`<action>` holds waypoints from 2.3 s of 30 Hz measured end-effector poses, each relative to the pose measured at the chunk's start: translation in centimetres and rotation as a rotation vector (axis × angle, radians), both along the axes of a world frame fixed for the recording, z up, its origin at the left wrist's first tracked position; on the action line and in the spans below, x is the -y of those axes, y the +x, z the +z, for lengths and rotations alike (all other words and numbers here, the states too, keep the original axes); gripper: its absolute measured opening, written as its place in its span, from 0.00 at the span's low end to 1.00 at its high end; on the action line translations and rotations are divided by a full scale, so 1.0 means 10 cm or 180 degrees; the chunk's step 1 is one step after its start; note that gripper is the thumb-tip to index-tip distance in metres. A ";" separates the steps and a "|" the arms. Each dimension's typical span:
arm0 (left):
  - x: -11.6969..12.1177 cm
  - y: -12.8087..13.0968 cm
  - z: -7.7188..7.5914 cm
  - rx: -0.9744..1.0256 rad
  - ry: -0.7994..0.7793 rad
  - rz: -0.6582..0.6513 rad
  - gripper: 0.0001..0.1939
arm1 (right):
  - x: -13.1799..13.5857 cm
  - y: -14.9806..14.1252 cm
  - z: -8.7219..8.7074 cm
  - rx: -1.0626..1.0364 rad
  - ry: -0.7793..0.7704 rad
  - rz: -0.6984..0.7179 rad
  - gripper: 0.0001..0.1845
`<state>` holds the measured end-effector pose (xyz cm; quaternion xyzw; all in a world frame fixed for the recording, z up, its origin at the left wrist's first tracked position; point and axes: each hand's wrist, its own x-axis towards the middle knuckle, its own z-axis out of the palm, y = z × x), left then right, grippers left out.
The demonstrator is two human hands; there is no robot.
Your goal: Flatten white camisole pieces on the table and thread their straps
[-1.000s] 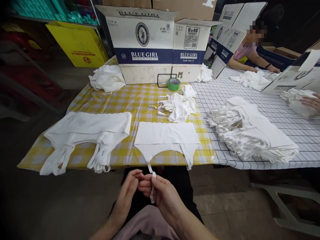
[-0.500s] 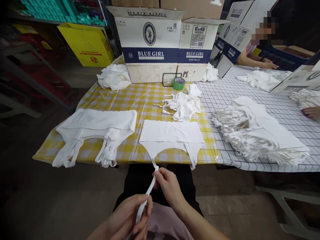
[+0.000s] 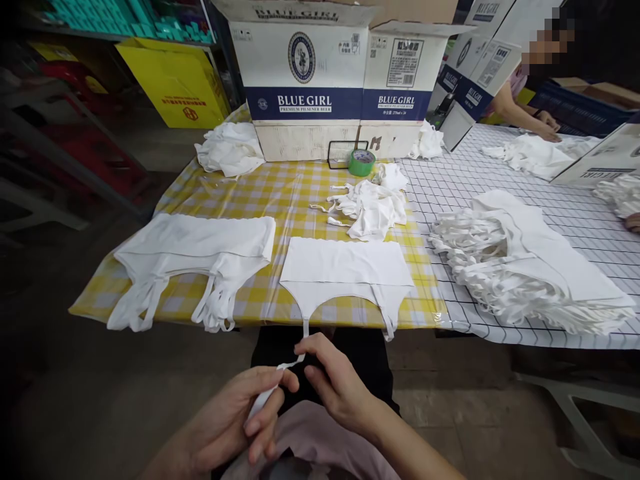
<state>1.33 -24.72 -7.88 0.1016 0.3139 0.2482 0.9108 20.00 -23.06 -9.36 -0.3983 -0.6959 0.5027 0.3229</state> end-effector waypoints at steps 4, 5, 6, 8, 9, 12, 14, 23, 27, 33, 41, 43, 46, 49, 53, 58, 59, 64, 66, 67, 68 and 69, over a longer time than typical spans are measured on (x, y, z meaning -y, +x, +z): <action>-0.05 0.03 0.01 0.0246 -0.0119 -0.0260 0.16 | -0.04 -0.04 0.08 -0.0098 -0.0091 0.0593 0.19; -0.06 0.05 0.02 0.0301 -0.0144 -0.0309 0.16 | -0.05 -0.06 0.07 -0.0072 -0.0125 0.0666 0.17; -0.07 0.05 0.02 0.0330 -0.0155 -0.0340 0.16 | -0.05 -0.07 0.05 -0.0047 -0.0170 0.0666 0.16; -0.09 0.04 0.03 0.0290 -0.0124 -0.0338 0.15 | -0.06 -0.09 0.00 0.0009 -0.0322 0.0493 0.13; -0.10 0.03 0.03 0.0231 -0.0092 -0.0330 0.15 | -0.06 -0.09 -0.02 0.0059 -0.0405 0.0369 0.12; -0.14 -0.04 0.01 -0.0025 0.0031 -0.0292 0.16 | -0.05 -0.06 -0.10 0.0291 -0.0536 0.0074 0.14; -0.17 -0.09 -0.02 -0.0178 0.0087 -0.0274 0.18 | -0.05 -0.03 -0.15 0.0437 -0.0503 0.0079 0.15; -0.26 -0.06 -0.17 -0.0105 -0.0036 -0.0353 0.24 | -0.08 -0.05 -0.16 0.0246 0.0150 -0.0131 0.18; -0.33 0.00 -0.18 0.0000 -0.0206 -0.0419 0.23 | -0.11 -0.14 -0.05 -0.0287 -0.0178 -0.0046 0.20; -0.43 0.03 -0.19 -0.0080 -0.0332 -0.0420 0.19 | -0.22 -0.17 -0.02 -0.0392 -0.0907 -0.0177 0.12; -0.43 0.06 -0.20 -0.0839 0.0622 -0.0405 0.24 | -0.33 -0.16 -0.08 -0.0666 -0.1502 -0.0416 0.11; -0.47 0.05 -0.18 -0.1526 0.1251 -0.0212 0.21 | -0.34 -0.16 -0.11 -0.0763 -0.1629 -0.0491 0.11; -0.52 0.06 -0.19 -0.2267 0.2007 -0.0169 0.18 | -0.34 -0.17 -0.13 -0.0746 -0.1691 -0.0548 0.11; -0.57 0.08 -0.23 -0.2290 0.2064 -0.0175 0.18 | -0.34 -0.18 -0.12 -0.0470 -0.1388 -0.0633 0.09; -0.65 0.12 -0.26 -0.1605 0.1526 -0.0183 0.16 | -0.32 -0.16 -0.13 0.0397 -0.0006 -0.0701 0.09; -0.85 0.15 -0.22 -0.1324 0.1426 -0.0542 0.16 | -0.39 -0.08 -0.18 0.1337 0.1253 -0.0605 0.14; -0.91 0.16 -0.20 -0.1461 0.1586 -0.0695 0.16 | -0.43 -0.06 -0.18 0.1416 0.1330 -0.0633 0.13; -1.29 0.25 -0.16 -0.3517 0.3968 -0.0434 0.06 | -0.76 0.04 -0.09 0.1247 0.0879 -0.1159 0.09; -1.45 0.29 -0.20 -0.3943 0.4991 -0.0391 0.09 | -0.93 0.09 -0.10 0.1162 0.0637 -0.1334 0.08; -1.52 0.31 -0.23 -0.4010 0.5368 -0.0515 0.11 | -1.01 0.12 -0.12 0.1129 0.0542 -0.1372 0.08; -1.59 0.33 -0.27 -0.4044 0.5655 -0.0667 0.11 | -1.08 0.14 -0.15 0.1102 0.0454 -0.1389 0.08; -1.64 0.34 -0.30 -0.4086 0.5862 -0.0812 0.09 | -1.15 0.16 -0.19 0.1078 0.0366 -0.1393 0.09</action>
